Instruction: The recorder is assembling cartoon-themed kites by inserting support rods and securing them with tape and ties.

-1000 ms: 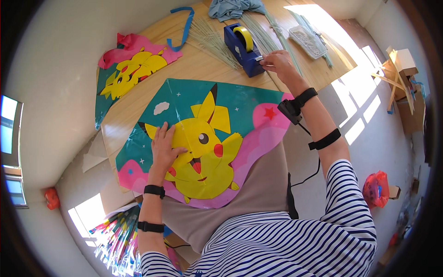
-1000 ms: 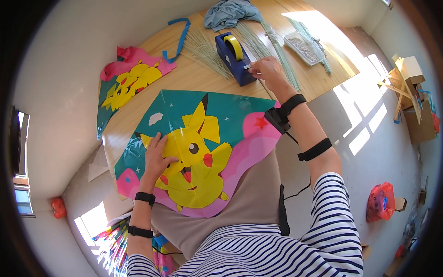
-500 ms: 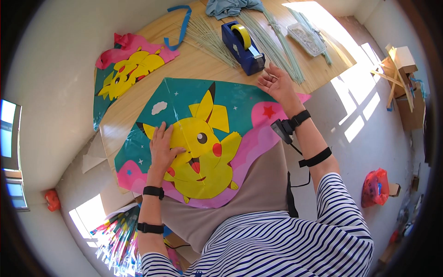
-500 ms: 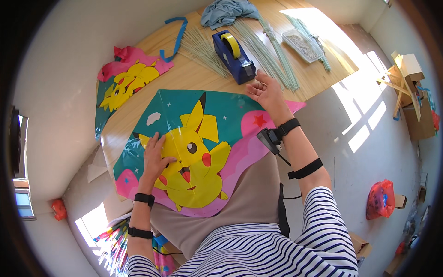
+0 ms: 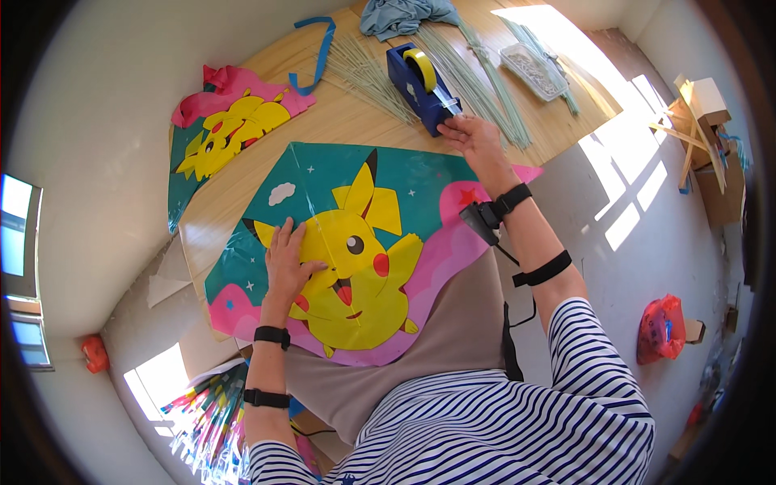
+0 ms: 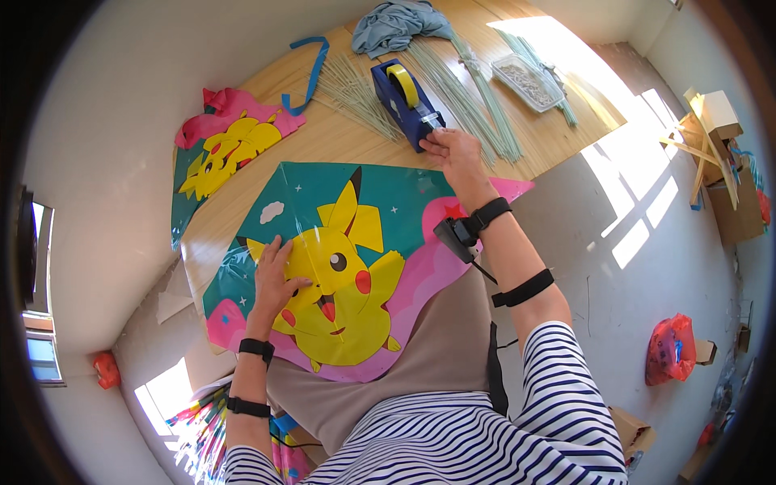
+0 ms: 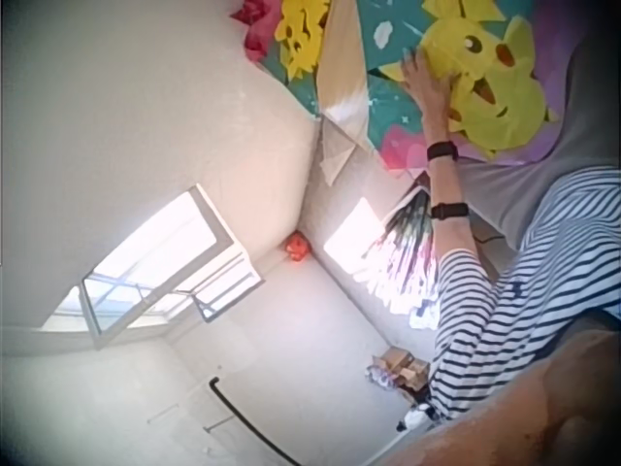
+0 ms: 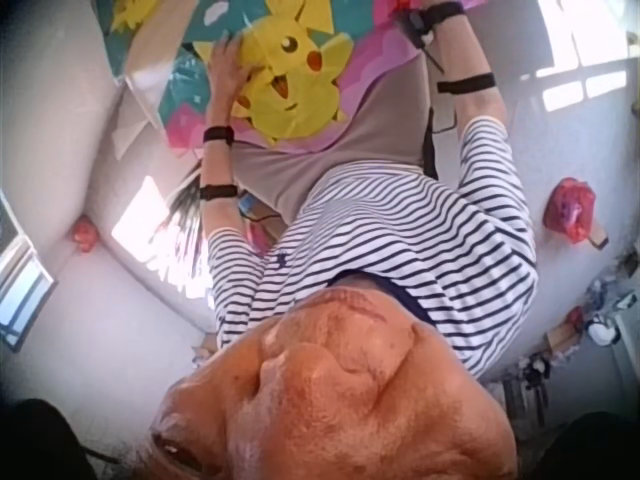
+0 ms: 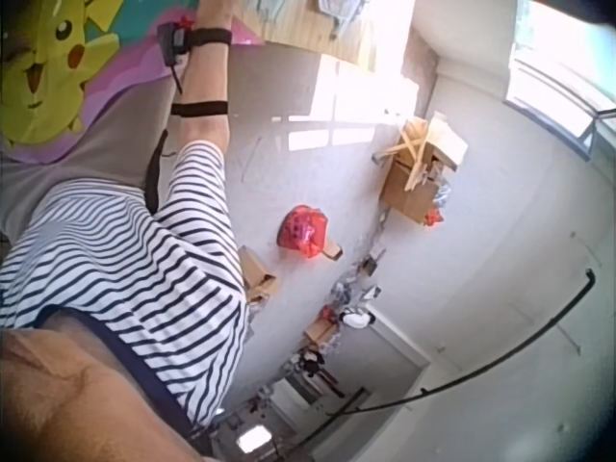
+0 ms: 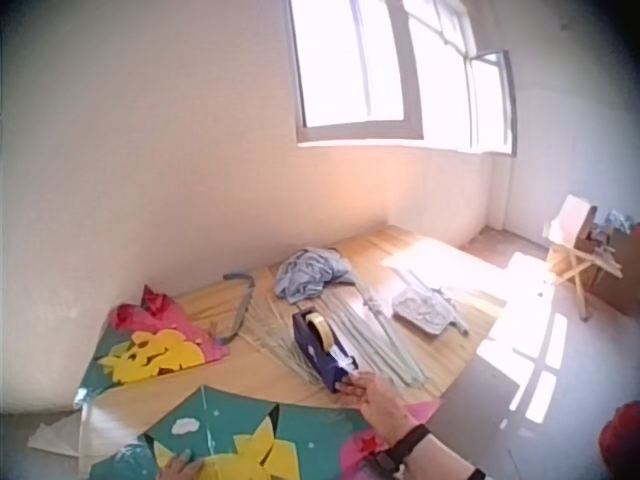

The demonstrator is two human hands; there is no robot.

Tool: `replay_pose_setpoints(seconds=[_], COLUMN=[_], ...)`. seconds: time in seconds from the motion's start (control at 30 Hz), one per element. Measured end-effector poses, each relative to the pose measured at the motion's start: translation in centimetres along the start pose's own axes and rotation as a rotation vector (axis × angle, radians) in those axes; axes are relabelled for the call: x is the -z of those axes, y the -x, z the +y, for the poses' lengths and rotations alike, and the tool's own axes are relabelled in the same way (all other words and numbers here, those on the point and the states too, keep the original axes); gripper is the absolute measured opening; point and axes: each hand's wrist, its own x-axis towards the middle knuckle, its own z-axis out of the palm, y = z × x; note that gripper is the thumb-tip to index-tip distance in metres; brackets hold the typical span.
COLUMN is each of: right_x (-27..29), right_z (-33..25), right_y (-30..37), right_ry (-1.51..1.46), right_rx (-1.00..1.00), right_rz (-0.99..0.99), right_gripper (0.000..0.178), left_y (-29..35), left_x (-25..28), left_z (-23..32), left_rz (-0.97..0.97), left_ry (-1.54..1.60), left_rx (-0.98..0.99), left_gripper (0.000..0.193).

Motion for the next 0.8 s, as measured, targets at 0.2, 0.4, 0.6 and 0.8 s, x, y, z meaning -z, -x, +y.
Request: replay_pose_setpoints(seconds=[0.2,0.4,0.6,0.8], right_x=[-0.8,-1.6,1.1,-4.5], right_z=[-0.4,0.4,2.2,-3.5], right_y=[1.0,-0.7,-1.6,0.6], right_ry=[0.06,0.142,0.425,0.598], right_rx=[-0.031,-0.132,-0.137,0.187], right_rz=[0.08,0.211,0.408,-0.023], right_gripper=[0.016,0.01,0.005,0.007], left_y=[0.0,0.3,-1.3,-9.4], left_x=[0.4,0.4,2.3,5.0], left_z=[0.5,0.2,-0.8,-5.1], left_rz=[-0.01,-0.001,0.007,0.18], left_ry=[-0.016,0.008,0.061,0.144], left_rx=[0.001,-0.013,-0.038,-0.011], left_gripper=[0.087,0.087,0.072,0.048])
